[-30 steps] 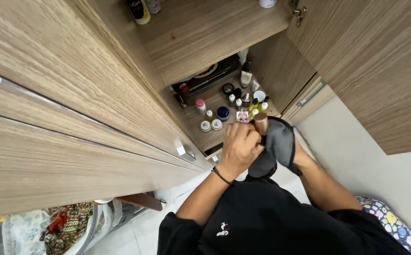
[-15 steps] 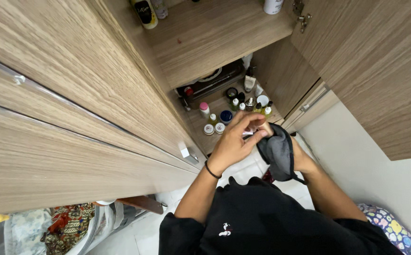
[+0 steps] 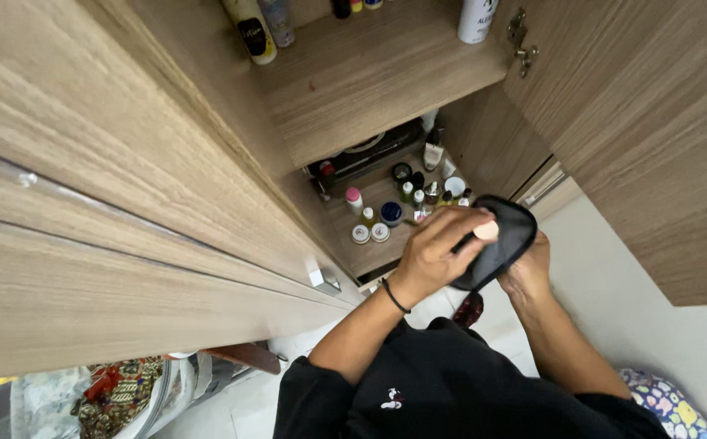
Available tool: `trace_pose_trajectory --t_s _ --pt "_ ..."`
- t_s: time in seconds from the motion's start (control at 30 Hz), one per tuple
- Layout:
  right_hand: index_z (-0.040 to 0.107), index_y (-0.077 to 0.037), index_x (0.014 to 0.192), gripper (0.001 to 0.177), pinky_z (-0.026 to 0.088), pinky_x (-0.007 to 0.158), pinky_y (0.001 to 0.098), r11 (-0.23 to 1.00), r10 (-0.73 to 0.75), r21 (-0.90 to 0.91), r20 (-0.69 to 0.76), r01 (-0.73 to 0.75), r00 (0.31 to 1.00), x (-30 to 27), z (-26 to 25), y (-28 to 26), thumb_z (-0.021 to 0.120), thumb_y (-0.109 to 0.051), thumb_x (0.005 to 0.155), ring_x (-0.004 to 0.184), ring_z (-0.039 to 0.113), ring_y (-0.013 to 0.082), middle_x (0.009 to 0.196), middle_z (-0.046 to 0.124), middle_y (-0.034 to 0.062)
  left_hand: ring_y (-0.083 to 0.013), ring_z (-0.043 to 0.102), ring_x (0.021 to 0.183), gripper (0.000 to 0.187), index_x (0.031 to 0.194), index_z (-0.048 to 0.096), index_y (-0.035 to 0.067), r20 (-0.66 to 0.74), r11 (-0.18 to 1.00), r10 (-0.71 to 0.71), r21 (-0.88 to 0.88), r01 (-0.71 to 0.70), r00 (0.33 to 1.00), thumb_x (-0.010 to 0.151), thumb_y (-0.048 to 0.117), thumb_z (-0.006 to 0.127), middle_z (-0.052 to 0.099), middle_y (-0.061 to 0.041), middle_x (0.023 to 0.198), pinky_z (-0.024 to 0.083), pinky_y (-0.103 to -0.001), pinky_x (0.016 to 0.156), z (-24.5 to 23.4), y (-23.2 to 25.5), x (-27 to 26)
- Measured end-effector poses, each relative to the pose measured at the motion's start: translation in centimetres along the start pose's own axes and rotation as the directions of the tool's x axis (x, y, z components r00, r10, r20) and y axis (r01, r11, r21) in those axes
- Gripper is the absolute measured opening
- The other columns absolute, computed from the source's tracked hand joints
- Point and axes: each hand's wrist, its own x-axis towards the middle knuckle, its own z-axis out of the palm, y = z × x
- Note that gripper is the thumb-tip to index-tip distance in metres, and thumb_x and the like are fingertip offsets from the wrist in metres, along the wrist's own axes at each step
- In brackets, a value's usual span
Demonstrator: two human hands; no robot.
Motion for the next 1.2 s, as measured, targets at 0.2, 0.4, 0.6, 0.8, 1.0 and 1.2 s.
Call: trace_pose_trajectory --t_s 0.2,0.4,0.6,0.8,1.0,1.2 --pt "0.066 0.005 0.120 0.027 0.062 0.068 0.0391 0.985 -0.012 0.169 -0.040 0.018 0.999 0.8 -2.7 0.1 0.066 -0.004 0.095 0.079 0.072 0.0263 0.101 0.072 0.0171 -0.0280 0.071 0.110 0.040 0.127 0.066 0.006 -0.075 0.992 0.038 0.127 -0.028 0.996 0.090 0.011 0.081 0.071 -0.012 0.122 0.057 -0.041 0.100 0.3 -2.9 4.3" --pt "0.065 0.008 0.121 0.026 0.061 0.079 0.0411 0.988 -0.099 0.121 0.012 0.097 0.995 1.0 -7.1 0.2 0.064 -0.006 0.099 0.089 0.071 0.0289 0.108 0.072 0.0190 -0.0147 0.074 0.105 0.028 0.126 0.064 0.007 -0.450 0.972 -0.143 0.102 0.210 0.882 0.098 0.003 0.069 0.075 -0.005 0.108 0.063 -0.032 0.094 -5.0 -15.3 16.9" --pt "0.066 0.006 0.119 0.025 0.061 0.082 0.0403 0.989 -0.011 0.143 -0.094 0.025 0.996 1.0 -10.4 0.8 0.058 -0.012 0.103 0.092 0.071 0.0294 0.107 0.072 0.0177 -0.0261 0.073 0.093 0.017 0.096 0.072 0.005 -0.696 0.802 -0.027 0.414 0.431 0.718 0.082 -0.004 0.072 0.075 -0.012 0.099 0.058 -0.035 0.083 -9.6 -25.6 22.6" --pt "0.064 0.007 0.120 0.020 0.058 0.088 0.0406 0.993 -0.051 0.105 -0.063 0.057 0.997 1.1 -12.1 0.7 0.057 -0.007 0.107 0.098 0.069 0.0287 0.113 0.071 0.0175 -0.0253 0.076 0.094 0.017 0.099 0.074 0.008 -0.690 0.757 -0.258 0.291 0.585 0.677 0.083 0.007 0.079 0.078 -0.011 0.100 0.059 -0.037 0.083 -10.2 -30.2 23.1" --pt "0.066 0.004 0.119 0.022 0.060 0.087 0.0415 0.988 -0.057 0.143 -0.062 0.066 0.996 2.1 -12.9 0.3 0.058 -0.010 0.104 0.097 0.071 0.0289 0.112 0.072 0.0175 -0.0328 0.072 0.102 0.042 0.111 0.073 0.008 -0.652 0.733 -0.291 0.319 0.601 0.700 0.071 0.008 0.085 0.076 -0.016 0.108 0.057 -0.041 0.086 -10.4 -31.6 21.9" --pt "0.066 0.002 0.119 0.020 0.059 0.087 0.0409 0.990 -0.050 0.126 -0.093 0.061 0.994 2.2 -13.1 0.3 0.059 -0.009 0.104 0.098 0.070 0.0280 0.112 0.072 0.0160 -0.0353 0.070 0.107 0.038 0.103 0.073 0.003 -0.634 0.548 -0.396 0.417 0.725 0.664 0.073 0.017 0.091 0.073 -0.018 0.111 0.056 -0.042 0.093 -10.7 -32.7 22.9"
